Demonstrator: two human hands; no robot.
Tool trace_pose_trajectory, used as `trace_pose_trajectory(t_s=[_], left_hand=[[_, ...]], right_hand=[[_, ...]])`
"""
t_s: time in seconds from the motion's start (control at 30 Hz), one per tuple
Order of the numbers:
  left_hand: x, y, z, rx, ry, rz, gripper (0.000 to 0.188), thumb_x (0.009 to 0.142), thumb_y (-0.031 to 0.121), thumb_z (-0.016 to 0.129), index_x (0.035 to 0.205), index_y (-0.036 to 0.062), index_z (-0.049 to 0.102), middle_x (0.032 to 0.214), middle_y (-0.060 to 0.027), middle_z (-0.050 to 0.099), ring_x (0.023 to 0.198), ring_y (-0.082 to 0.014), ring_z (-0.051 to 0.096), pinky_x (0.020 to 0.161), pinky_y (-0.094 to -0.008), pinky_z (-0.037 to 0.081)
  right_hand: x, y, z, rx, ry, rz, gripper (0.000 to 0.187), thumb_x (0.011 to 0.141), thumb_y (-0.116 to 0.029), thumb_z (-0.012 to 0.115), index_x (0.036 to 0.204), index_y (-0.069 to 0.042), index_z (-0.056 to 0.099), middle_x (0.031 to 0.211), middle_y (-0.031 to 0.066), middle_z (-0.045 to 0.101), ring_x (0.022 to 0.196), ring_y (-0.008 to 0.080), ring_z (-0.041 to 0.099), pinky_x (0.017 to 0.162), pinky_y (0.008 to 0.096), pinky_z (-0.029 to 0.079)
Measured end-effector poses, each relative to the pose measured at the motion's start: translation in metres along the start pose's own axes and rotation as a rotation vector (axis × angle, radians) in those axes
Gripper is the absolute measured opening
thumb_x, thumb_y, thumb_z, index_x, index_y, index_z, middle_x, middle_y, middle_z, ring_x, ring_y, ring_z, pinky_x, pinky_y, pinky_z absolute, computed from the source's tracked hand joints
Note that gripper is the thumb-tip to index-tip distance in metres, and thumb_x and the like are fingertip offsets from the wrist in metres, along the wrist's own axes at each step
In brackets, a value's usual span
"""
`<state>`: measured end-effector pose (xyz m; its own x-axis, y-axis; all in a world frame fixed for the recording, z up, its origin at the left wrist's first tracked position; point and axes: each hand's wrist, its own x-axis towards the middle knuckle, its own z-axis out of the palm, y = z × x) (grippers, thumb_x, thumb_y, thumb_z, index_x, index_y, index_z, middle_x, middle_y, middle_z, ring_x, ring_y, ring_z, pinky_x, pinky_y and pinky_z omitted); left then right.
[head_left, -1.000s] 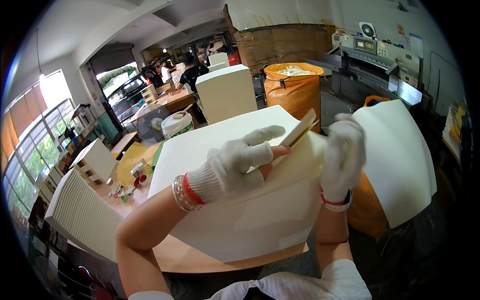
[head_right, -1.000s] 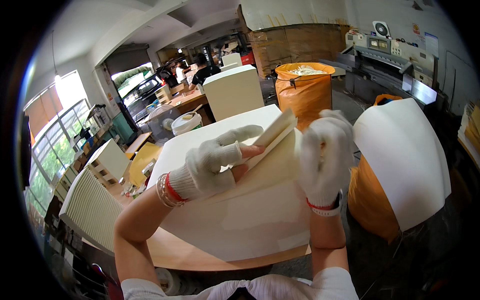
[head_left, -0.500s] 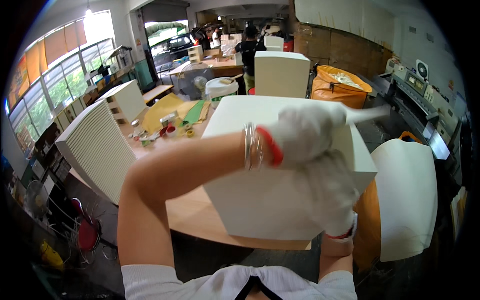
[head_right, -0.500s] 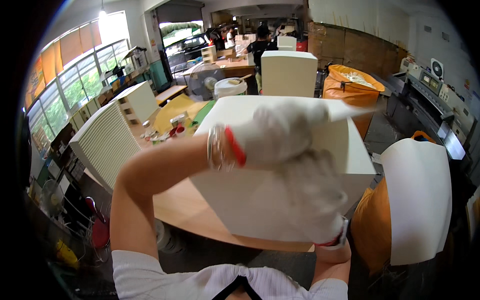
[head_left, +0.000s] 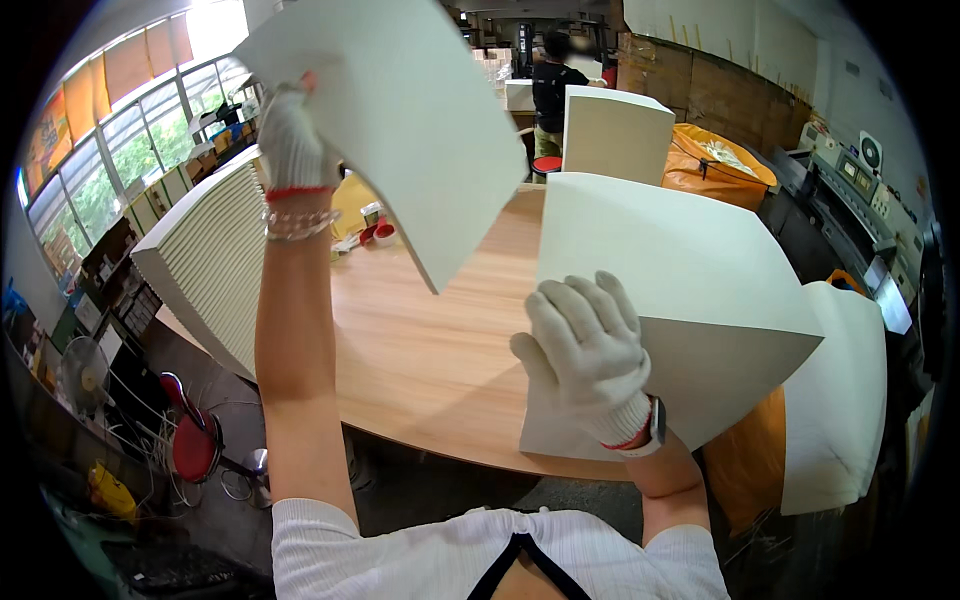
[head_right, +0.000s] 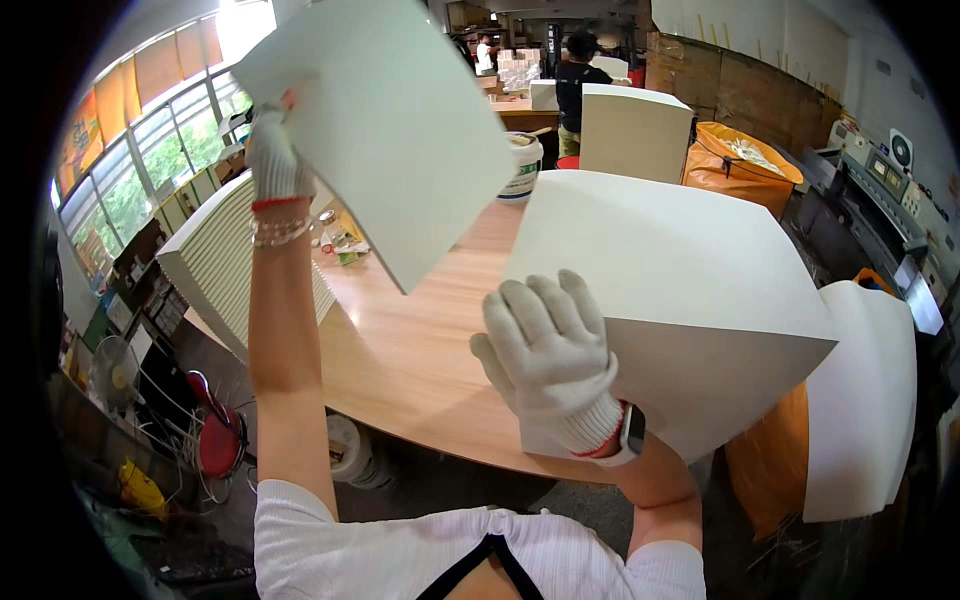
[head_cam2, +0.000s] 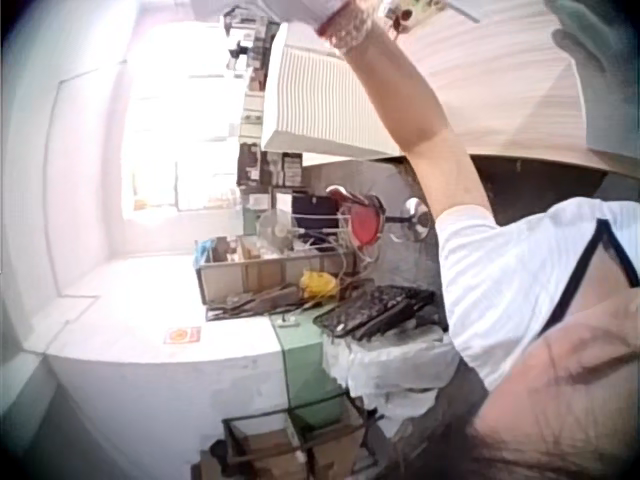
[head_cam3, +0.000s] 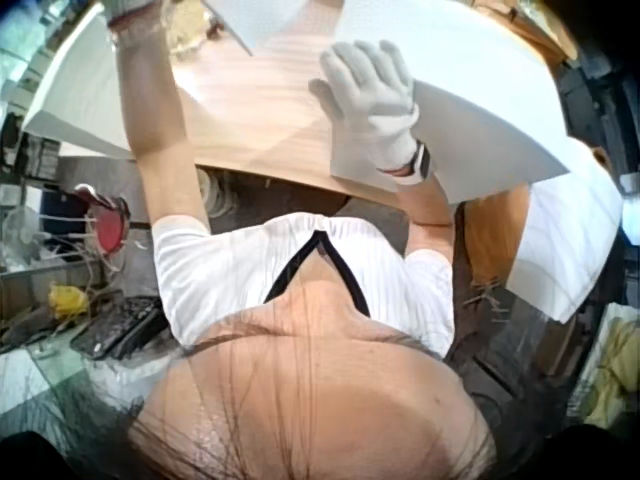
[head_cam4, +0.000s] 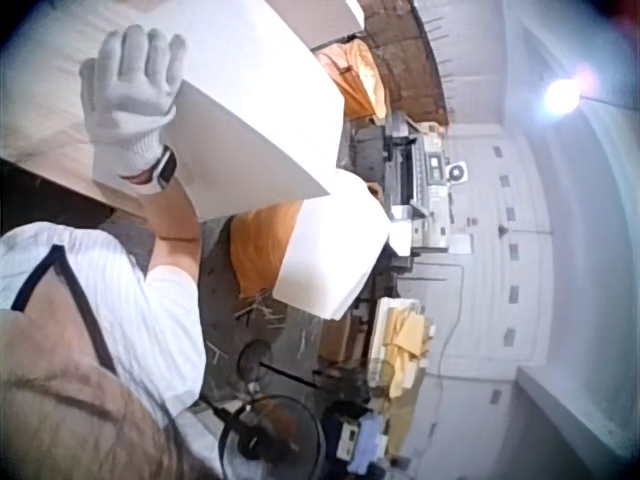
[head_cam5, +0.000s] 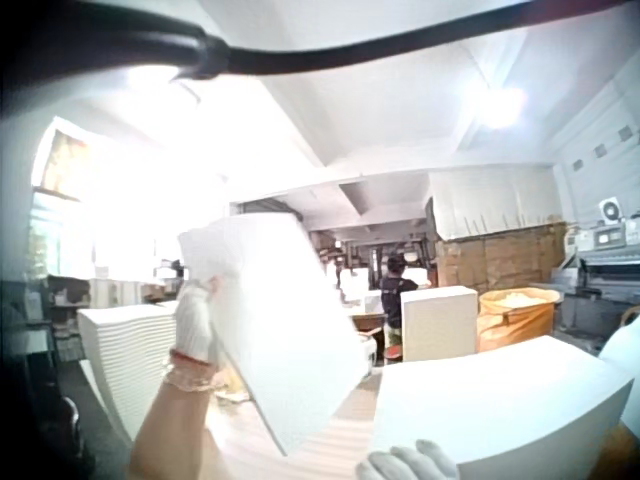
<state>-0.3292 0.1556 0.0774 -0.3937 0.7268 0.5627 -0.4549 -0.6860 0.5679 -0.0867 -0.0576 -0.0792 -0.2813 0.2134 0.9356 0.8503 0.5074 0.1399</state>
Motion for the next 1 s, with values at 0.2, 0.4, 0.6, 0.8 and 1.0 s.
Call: trace_pose_trajectory(t_s=[0.2,0.4,0.6,0.8,1.0], left_hand=[[-0.097,0.001,-0.074,0.297,0.083,0.236,0.035,0.092,0.007,0.060,0.126,0.0015,0.056,0.114,-0.0095,0.064,0.099,-0.0219,0.064,0.085,-0.0352,0.054],[-0.222,-0.124,-0.152,0.985,-0.248,0.602,0.048,0.092,0.007,0.064,0.137,-0.0028,0.051,0.129,-0.0217,0.060,0.109,-0.0327,0.061,0.093,-0.0387,0.050],[-0.262,-0.261,-0.357,1.487,-0.646,-0.160,0.071,0.084,0.032,0.068,0.146,0.0053,0.045,0.145,-0.0242,0.048,0.137,-0.0420,0.040,0.114,-0.0533,0.030],[-0.236,-0.261,-0.477,1.822,-0.472,-0.769,0.066,0.082,0.039,0.064,0.138,0.0068,0.051,0.147,-0.0138,0.048,0.139,-0.0320,0.039,0.117,-0.0422,0.032],[-0.222,-0.288,-0.519,1.722,-0.480,-0.752,0.068,0.083,0.036,0.061,0.144,0.0072,0.047,0.151,-0.0160,0.044,0.141,-0.0320,0.038,0.118,-0.0418,0.031]], right_hand=[[-0.026,-0.068,0.079,0.558,0.005,0.221,0.045,0.086,-0.016,0.073,0.124,0.001,0.057,0.110,0.0163,0.066,0.095,0.0365,0.065,0.090,0.0473,0.052],[-0.210,-0.144,0.259,1.462,-0.207,1.188,0.045,0.094,-0.019,0.064,0.134,-0.002,0.050,0.121,0.0160,0.063,0.107,0.0305,0.062,0.094,0.0422,0.050],[-0.286,-0.155,0.274,0.666,-1.162,1.533,0.079,0.085,-0.039,0.070,0.145,0.001,0.038,0.134,0.0257,0.056,0.123,0.0376,0.056,0.103,0.0446,0.043],[-0.312,-0.138,0.291,0.479,-1.267,1.295,0.082,0.086,-0.046,0.064,0.143,0.005,0.032,0.123,0.0312,0.061,0.114,0.0448,0.060,0.096,0.0475,0.047],[-0.284,-0.127,0.287,0.511,-1.358,1.056,0.076,0.087,-0.043,0.062,0.138,0.006,0.035,0.110,0.0331,0.065,0.102,0.0464,0.065,0.087,0.0503,0.050]])
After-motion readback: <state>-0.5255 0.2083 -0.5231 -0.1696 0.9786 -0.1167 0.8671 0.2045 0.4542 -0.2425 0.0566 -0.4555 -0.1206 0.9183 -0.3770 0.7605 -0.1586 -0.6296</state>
